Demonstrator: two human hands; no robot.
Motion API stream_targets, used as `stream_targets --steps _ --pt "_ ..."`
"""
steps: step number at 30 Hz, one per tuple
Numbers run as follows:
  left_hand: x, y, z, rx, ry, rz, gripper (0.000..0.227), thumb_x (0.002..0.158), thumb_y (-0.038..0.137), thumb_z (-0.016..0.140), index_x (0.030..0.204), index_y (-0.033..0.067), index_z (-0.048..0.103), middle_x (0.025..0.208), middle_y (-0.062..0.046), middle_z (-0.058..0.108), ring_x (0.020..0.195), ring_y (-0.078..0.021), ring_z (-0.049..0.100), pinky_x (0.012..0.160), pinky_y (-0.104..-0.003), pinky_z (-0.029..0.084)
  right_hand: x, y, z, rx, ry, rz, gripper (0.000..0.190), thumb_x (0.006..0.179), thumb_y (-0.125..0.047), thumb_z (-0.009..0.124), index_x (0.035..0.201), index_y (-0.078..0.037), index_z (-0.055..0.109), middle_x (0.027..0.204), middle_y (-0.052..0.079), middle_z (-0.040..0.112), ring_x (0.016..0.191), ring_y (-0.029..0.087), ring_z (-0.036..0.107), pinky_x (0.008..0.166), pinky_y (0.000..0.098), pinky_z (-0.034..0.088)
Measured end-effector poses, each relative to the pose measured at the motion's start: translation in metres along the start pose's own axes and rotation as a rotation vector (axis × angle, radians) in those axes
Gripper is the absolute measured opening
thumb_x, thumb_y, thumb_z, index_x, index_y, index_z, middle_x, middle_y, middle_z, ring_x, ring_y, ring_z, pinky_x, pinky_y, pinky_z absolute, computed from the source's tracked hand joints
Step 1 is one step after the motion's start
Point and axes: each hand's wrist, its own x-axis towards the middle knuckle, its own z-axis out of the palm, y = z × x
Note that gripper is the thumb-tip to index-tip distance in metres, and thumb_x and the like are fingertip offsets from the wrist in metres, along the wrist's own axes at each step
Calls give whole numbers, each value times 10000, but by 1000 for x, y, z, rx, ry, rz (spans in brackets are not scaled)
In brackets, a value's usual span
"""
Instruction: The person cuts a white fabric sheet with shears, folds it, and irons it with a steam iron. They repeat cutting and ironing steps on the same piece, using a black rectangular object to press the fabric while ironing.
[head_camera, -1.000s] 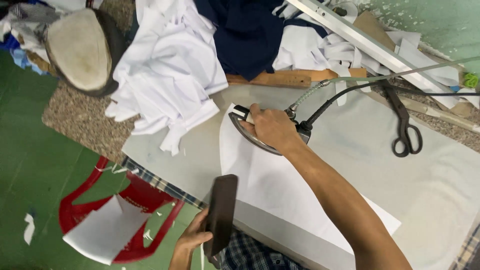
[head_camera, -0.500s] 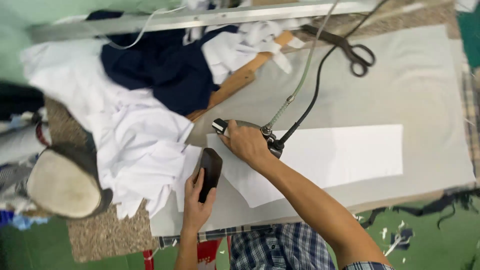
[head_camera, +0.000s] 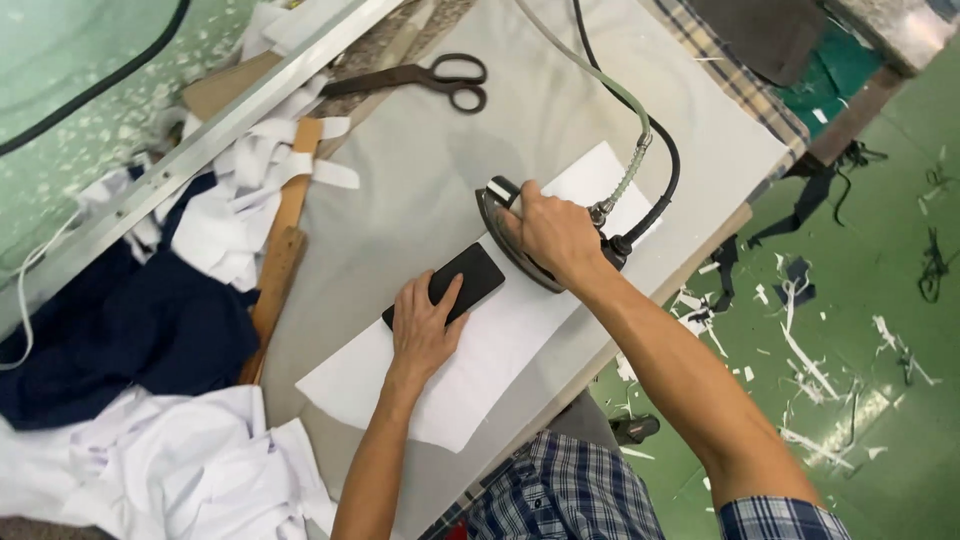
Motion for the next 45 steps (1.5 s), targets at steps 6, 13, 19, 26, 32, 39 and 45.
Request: stream_targets --steps 6,13,19,26,32,39,45 --pt "71 28 21 -80 -65 47 559 976 351 679 1503 224 544 1380 -186 468 1248 -349 443 1092 -534 364 22 53 -8 -45 54 66 376 1033 -440 551 981 -68 541 713 228 706 688 406 759 630 505 613" --pt "97 42 26 3 25 89 536 957 402 701 1450 222 595 1384 -166 475 1317 -327 425 1107 -507 367 40 78 -17 -64 73 61 356 1029 -420 565 995 -65 567 709 207 708 673 380 762 623 483 617" --pt "96 45 28 19 87 83 559 928 462 718 1418 210 623 1434 -187 489 1386 -365 412 1129 -535 340 45 80 -24 -85 75 52 376 1038 -441 550 996 -67 561 707 213 709 673 377 763 623 479 619" --pt "95 45 27 58 72 90 525 946 424 693 1427 229 610 1421 -163 501 1366 -336 434 1109 -508 362 49 84 -34 122 -71 107 456 1012 -450 591 1080 0 572 799 271 719 780 447 756 690 546 608" --pt "96 42 31 25 37 72 518 951 418 696 1425 226 616 1416 -155 510 1323 -316 463 1080 -501 386 59 101 -9 63 -78 124 472 986 -474 627 1106 -23 556 798 257 714 774 443 754 681 545 612" --pt "97 42 25 14 18 65 537 943 420 710 1437 240 605 1416 -159 513 1305 -317 479 1063 -505 399 68 112 -18 12 -29 151 445 983 -437 654 1085 -19 541 773 280 704 751 465 749 670 553 609" --pt "97 41 28 18 30 64 568 935 441 706 1458 256 581 1423 -158 514 1312 -318 484 1059 -507 399 79 129 -22 -43 -63 130 469 970 -446 667 1120 -18 549 800 289 714 782 468 755 680 556 612"
